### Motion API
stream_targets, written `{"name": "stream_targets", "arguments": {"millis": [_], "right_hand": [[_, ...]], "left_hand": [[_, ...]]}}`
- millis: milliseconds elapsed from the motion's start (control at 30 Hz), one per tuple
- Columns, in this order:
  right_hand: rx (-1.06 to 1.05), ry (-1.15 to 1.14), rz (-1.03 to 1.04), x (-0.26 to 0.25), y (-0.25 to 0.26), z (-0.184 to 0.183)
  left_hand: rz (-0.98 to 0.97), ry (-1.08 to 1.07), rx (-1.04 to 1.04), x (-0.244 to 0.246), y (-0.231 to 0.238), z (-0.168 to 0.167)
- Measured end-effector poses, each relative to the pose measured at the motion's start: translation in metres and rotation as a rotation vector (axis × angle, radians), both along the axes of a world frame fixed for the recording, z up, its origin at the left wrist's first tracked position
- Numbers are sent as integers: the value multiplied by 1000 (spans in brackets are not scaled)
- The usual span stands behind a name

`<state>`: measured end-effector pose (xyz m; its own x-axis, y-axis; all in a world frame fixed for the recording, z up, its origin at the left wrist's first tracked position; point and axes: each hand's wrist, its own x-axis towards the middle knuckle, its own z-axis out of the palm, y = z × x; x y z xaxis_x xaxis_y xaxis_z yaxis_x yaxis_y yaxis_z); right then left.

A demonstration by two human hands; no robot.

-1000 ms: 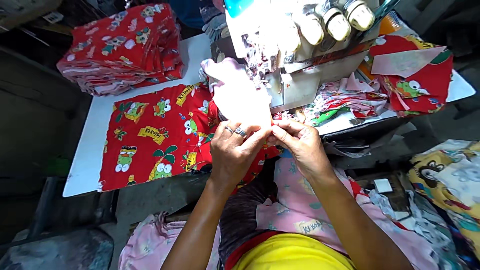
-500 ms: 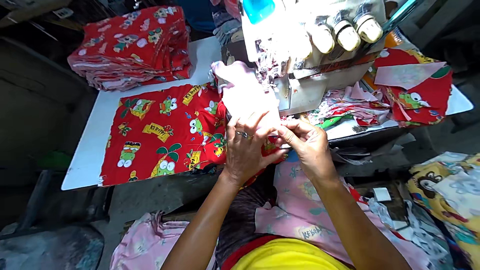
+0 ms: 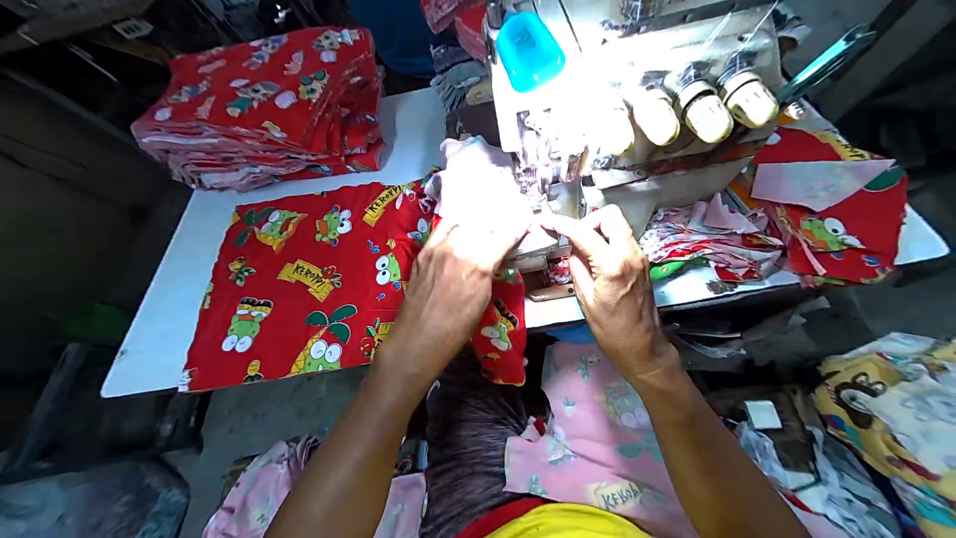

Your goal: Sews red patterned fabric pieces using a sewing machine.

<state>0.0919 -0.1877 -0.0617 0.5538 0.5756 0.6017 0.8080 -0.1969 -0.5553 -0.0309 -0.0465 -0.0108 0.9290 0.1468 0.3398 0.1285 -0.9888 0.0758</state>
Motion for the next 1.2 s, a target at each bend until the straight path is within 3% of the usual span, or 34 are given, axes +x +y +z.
{"name": "stream_targets", "arguments": {"millis": [233,400,633,733,800,900,933,1033,1100,1200], "right_hand": [[-79,11,-17,-12,-9,-20],[-64,67,26,-26,-17,-33],[-40,137,208,-39,-14,-29],[10,233,368,-42,-9,-25],[22,326,458,-40,-7,-22],[84,401,337,-25,-11,-23],[111,416,228,-15,-16,-27],[23,289,-26,12,-34,-36],[-88,159,-90,14,-39,-33],[-121,8,-89,-1,-40,-23]], "left_hand": [[156,23,-102,34,39,-1],[364,19,-147,21,18,-3],[385,-207,-219,-28,-26,-30],[293,-290,-462,-46,-46,-48],[46,-216,-776,-62,-58,-63],[-267,-4,-1144,-85,-55,-82],[-239,13,-1225,-92,-49,-89],[249,-61,-1354,-99,-35,-119],[464,-140,-1387,-90,-34,-143],[401,-203,-1571,-74,-46,-162]]}}
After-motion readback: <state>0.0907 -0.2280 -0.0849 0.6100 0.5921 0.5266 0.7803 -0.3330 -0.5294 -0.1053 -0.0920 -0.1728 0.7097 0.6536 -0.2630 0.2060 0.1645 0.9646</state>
